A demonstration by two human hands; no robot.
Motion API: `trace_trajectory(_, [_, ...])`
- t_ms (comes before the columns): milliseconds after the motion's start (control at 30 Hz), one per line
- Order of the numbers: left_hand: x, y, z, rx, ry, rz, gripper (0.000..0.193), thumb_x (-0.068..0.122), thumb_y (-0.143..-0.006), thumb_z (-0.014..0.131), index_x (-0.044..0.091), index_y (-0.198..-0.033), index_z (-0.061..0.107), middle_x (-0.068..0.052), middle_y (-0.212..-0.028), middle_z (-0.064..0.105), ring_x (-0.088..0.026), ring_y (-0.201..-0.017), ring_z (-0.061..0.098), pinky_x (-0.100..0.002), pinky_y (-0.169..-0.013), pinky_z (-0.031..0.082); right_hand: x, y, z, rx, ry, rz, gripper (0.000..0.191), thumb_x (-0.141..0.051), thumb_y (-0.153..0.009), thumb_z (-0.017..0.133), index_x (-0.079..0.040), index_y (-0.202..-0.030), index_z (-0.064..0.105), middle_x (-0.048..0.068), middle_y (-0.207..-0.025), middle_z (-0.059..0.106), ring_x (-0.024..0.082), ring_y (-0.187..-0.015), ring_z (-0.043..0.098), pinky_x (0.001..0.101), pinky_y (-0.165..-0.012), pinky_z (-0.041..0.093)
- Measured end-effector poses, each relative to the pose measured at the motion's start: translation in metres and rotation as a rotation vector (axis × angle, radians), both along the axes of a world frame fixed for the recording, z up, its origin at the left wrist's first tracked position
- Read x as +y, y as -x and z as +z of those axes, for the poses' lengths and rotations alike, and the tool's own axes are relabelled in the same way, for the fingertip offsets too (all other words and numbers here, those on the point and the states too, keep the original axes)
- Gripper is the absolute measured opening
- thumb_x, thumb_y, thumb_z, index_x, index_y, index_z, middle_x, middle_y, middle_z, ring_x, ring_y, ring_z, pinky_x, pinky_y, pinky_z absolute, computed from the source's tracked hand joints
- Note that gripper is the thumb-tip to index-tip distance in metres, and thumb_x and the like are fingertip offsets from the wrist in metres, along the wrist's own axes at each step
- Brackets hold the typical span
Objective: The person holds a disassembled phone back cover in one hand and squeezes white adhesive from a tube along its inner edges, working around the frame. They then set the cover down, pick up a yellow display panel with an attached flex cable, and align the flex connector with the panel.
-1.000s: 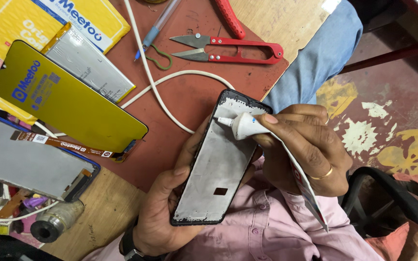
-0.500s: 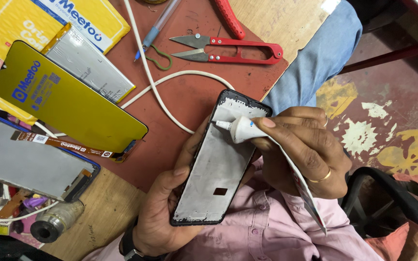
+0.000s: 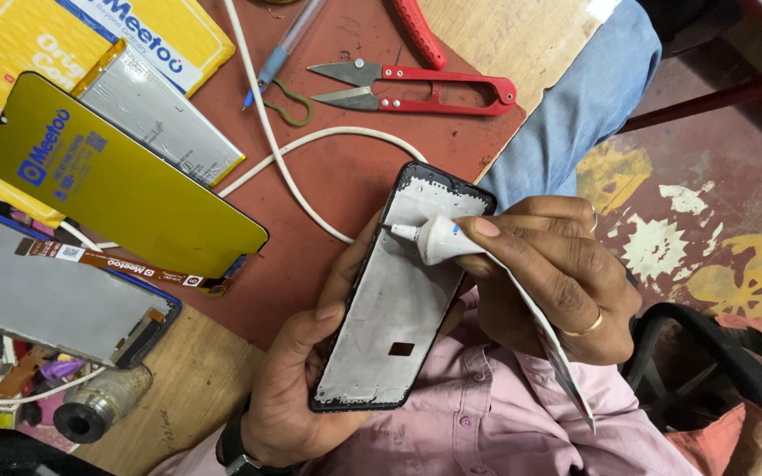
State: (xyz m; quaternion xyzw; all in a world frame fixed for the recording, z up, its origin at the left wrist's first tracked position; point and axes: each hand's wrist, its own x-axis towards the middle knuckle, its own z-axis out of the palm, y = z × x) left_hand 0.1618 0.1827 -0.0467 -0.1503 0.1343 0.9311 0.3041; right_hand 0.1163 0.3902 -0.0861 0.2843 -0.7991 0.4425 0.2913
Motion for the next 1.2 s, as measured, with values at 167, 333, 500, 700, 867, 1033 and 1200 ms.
trace_trajectory(167, [0.000, 0.000, 0.000, 0.001, 0.002, -0.003, 0.080, 0.031, -0.103, 0.050, 0.010, -0.170, 0.012, -0.014, -0.171, 0.027, -0.029, -0.158, 0.029, -0.052, -0.133, 0.021, 0.006, -0.004, -0.003, -0.018, -0.024, 0.028, 0.034, 0.015, -0.081, 0.081, 0.013, -0.110, 0.063, 0.018, -0.099, 0.066, 0.026, -0.081, 0.073, 0.0359, -0.067, 0.053])
trace_trajectory(333, [-0.001, 0.000, -0.001, 0.003, 0.005, -0.003, 0.080, 0.031, -0.103, 0.050, 0.010, -0.170, 0.013, -0.014, -0.170, 0.027, -0.029, -0.158, 0.030, -0.052, -0.133, 0.022, 0.007, -0.006, -0.006, 0.005, -0.012, 0.028, 0.035, 0.016, -0.080, 0.080, 0.013, -0.109, 0.062, 0.018, -0.100, 0.067, 0.025, -0.079, 0.073, 0.0349, -0.067, 0.053])
trace_trajectory(500, [-0.002, -0.002, -0.002, -0.004, 0.016, -0.009, 0.080, 0.031, -0.102, 0.050, 0.010, -0.170, 0.013, -0.014, -0.170, 0.027, -0.029, -0.158, 0.029, -0.052, -0.133, 0.022, 0.002, -0.002, 0.003, -0.017, -0.035, 0.051, 0.035, 0.014, -0.080, 0.081, 0.012, -0.109, 0.061, 0.018, -0.099, 0.067, 0.025, -0.078, 0.072, 0.0352, -0.067, 0.053])
trace_trajectory(700, [-0.002, -0.003, -0.002, -0.008, 0.004, -0.010, 0.080, 0.030, -0.102, 0.050, 0.011, -0.170, 0.012, -0.014, -0.171, 0.027, -0.029, -0.158, 0.029, -0.052, -0.132, 0.022, 0.010, -0.008, -0.002, -0.028, -0.038, 0.042, 0.033, 0.014, -0.081, 0.080, 0.012, -0.109, 0.062, 0.017, -0.096, 0.068, 0.024, -0.076, 0.072, 0.0355, -0.066, 0.054])
trace_trajectory(867, [-0.002, -0.004, -0.002, -0.026, 0.005, -0.013, 0.081, 0.029, -0.101, 0.050, 0.011, -0.170, 0.012, -0.014, -0.170, 0.027, -0.030, -0.157, 0.030, -0.052, -0.132, 0.023, -0.005, 0.000, -0.001, 0.067, 0.059, -0.003, 0.030, 0.008, -0.084, 0.079, 0.010, -0.109, 0.063, 0.017, -0.093, 0.068, 0.022, -0.074, 0.072, 0.0345, -0.065, 0.054])
trace_trajectory(1033, [-0.002, -0.003, -0.003, 0.029, -0.010, -0.024, 0.080, 0.025, -0.097, 0.051, 0.016, -0.167, 0.013, -0.018, -0.166, 0.029, -0.041, -0.147, 0.038, -0.056, -0.123, 0.028, 0.004, 0.021, 0.042, -0.221, -0.079, 0.145, 0.024, -0.010, -0.098, 0.067, 0.006, -0.114, 0.062, 0.018, -0.098, 0.074, 0.028, -0.084, 0.075, 0.0400, -0.074, 0.054])
trace_trajectory(1200, [0.002, -0.005, 0.000, 0.144, -0.032, 0.093, 0.073, 0.028, -0.103, 0.048, 0.012, -0.170, 0.023, -0.021, -0.167, 0.034, -0.036, -0.152, 0.040, -0.051, -0.133, 0.029, -0.009, -0.016, 0.030, -0.374, 0.379, -0.138, 0.028, -0.029, -0.110, 0.066, -0.005, -0.125, 0.063, 0.010, -0.105, 0.067, 0.023, -0.085, 0.071, 0.0306, -0.081, 0.060])
